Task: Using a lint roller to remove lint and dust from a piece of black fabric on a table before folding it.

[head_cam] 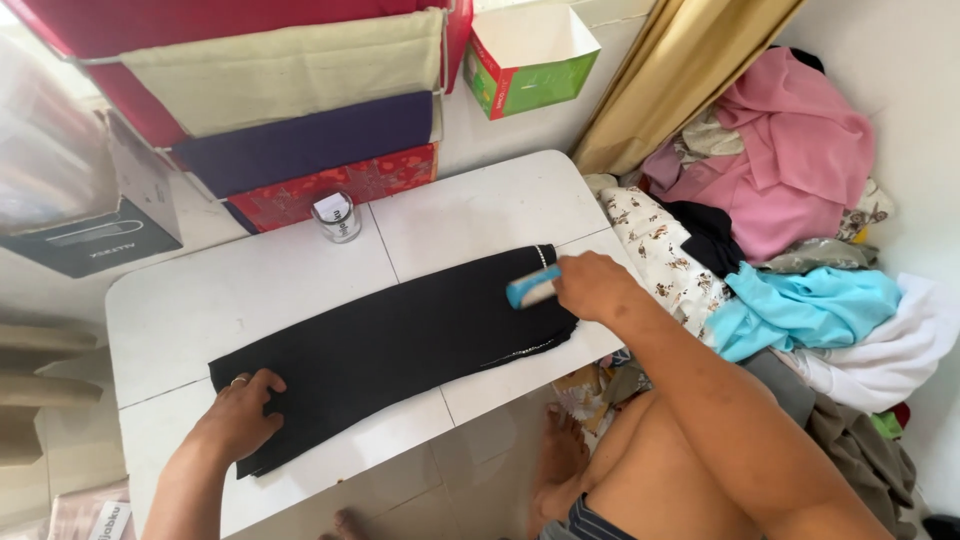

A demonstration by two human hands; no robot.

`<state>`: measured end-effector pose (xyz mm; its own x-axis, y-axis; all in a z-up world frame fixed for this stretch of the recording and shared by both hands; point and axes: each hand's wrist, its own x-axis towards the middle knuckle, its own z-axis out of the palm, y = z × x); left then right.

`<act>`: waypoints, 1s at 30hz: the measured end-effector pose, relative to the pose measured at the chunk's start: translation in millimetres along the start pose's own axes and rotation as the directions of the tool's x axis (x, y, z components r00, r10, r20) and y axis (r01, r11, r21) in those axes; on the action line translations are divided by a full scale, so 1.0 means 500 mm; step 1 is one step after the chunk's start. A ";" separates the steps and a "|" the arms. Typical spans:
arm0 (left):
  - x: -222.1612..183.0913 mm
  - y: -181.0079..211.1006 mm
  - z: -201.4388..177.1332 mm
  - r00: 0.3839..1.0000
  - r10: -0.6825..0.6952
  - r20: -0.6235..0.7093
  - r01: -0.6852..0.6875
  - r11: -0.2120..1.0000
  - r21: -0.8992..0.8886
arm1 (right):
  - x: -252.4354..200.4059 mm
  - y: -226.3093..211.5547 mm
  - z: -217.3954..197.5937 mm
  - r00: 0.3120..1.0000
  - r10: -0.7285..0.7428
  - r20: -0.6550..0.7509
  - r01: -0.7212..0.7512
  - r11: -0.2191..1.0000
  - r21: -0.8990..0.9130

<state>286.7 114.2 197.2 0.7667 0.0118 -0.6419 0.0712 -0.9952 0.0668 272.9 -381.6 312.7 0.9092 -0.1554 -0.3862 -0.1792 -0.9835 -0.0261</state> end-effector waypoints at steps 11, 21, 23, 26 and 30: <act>0.008 -0.015 0.009 0.999 0.028 -0.017 -0.028 0.999 -0.029 | 0.048 -0.050 0.004 0.990 0.017 -0.141 -0.017 1.000 0.003; -0.033 -0.021 -0.027 0.989 0.106 -0.108 -0.118 0.986 -0.116 | 0.090 -0.035 0.025 0.993 -0.010 -0.116 0.008 1.000 -0.013; -0.035 -0.026 -0.041 0.981 0.108 -0.158 -0.125 0.987 -0.097 | 0.073 -0.047 0.001 0.985 -0.054 -0.164 0.042 0.996 -0.077; -0.040 -0.037 -0.044 0.966 0.121 -0.226 -0.134 0.990 -0.045 | -0.011 -0.125 -0.062 0.962 -0.214 -0.170 0.189 0.971 -0.148; -0.023 -0.047 -0.024 0.966 0.116 -0.230 -0.121 0.993 -0.008 | -0.067 -0.219 -0.088 0.822 -0.568 -0.029 0.569 0.820 0.067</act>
<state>283.9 138.4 212.2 0.8960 -0.0819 -0.4364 -0.0171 -0.9885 0.1504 278.4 -272.7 368.9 0.8604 0.4284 -0.2759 0.3450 -0.8883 -0.3033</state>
